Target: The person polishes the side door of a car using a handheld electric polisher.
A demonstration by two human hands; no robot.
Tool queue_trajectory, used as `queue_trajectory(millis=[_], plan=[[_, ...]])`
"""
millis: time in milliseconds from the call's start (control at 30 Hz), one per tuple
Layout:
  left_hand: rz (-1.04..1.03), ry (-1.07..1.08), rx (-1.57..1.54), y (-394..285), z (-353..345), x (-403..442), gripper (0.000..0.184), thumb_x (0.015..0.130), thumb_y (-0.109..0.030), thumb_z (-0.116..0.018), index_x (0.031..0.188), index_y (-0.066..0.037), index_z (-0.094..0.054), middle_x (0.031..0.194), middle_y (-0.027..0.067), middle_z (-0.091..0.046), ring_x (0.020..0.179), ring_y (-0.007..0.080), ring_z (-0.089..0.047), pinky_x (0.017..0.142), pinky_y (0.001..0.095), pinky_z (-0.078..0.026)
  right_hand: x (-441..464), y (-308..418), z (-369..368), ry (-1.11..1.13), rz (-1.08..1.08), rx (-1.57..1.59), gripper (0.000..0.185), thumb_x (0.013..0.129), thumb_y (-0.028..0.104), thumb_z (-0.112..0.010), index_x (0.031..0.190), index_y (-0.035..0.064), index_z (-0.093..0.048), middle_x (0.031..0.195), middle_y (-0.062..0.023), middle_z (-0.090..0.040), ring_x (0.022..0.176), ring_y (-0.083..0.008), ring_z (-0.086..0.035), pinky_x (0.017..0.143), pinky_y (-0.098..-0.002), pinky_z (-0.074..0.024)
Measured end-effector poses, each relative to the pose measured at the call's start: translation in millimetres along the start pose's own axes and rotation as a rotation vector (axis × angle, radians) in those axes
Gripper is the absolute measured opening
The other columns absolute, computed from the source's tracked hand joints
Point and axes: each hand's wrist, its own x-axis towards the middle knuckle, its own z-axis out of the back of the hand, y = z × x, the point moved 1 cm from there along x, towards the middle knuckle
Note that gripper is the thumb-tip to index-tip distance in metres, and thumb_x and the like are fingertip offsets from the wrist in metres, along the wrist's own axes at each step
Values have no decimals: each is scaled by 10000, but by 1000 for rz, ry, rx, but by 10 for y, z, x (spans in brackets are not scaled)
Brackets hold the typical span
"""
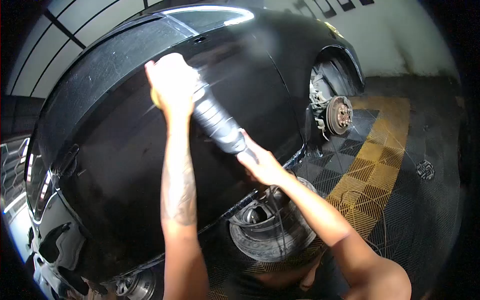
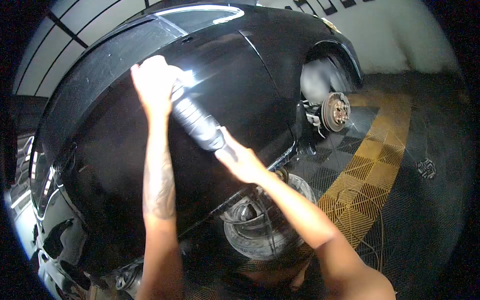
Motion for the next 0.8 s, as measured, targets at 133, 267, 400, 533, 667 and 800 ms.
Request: queue_trajectory(millis=[133,267,400,533,667,800], plan=[[-85,82,323,-805,-151,381,293,867,-301,-634,1033,-70,-705,1085,117,-664,1131,295,-608,1119,549,-326,-10,-111,465,-48,-111,203,689,1041,324,-577,1632,241,-234,763,-20,-574,577,-93,-561,500,-274,-521],[4,-51,-193,-1168,-822,538,384,806,-312,-687,1058,-23,-676,1081,141,-661,1143,305,-607,1166,569,-297,-21,-281,720,-111,-119,271,457,1059,395,-521,1427,137,-435,738,-41,-567,539,-124,-558,488,-292,-511],[53,-273,-412,-1188,-881,458,371,771,-245,-687,1033,13,-638,1076,181,-646,1135,336,-602,1218,566,-239,-21,-278,672,-119,-146,277,446,1058,476,-496,1340,131,-467,692,-57,-576,512,-143,-569,490,-304,-506],[59,-295,-357,-760,-603,319,364,760,-231,-686,1034,5,-637,1080,174,-648,1112,334,-607,1217,561,-250,-25,-117,359,-57,-137,289,462,1060,457,-501,1378,126,-451,700,-57,-569,533,-142,-565,506,-305,-508],[-8,-230,-204,-147,-24,143,343,760,-225,-690,1036,-26,-647,1079,149,-653,1086,325,-611,1214,553,-264,13,45,-85,26,-116,265,567,1057,379,-536,1543,170,-334,714,-37,-556,556,-122,-558,512,-299,-512],[-1,-290,-190,610,216,-158,403,784,-275,-726,1119,-64,-652,1143,125,-660,1145,314,-603,1221,528,-261,48,296,-660,117,-76,239,761,1038,315,-578,1652,250,-134,720,-27,-561,564,-96,-548,514,-282,-512]])
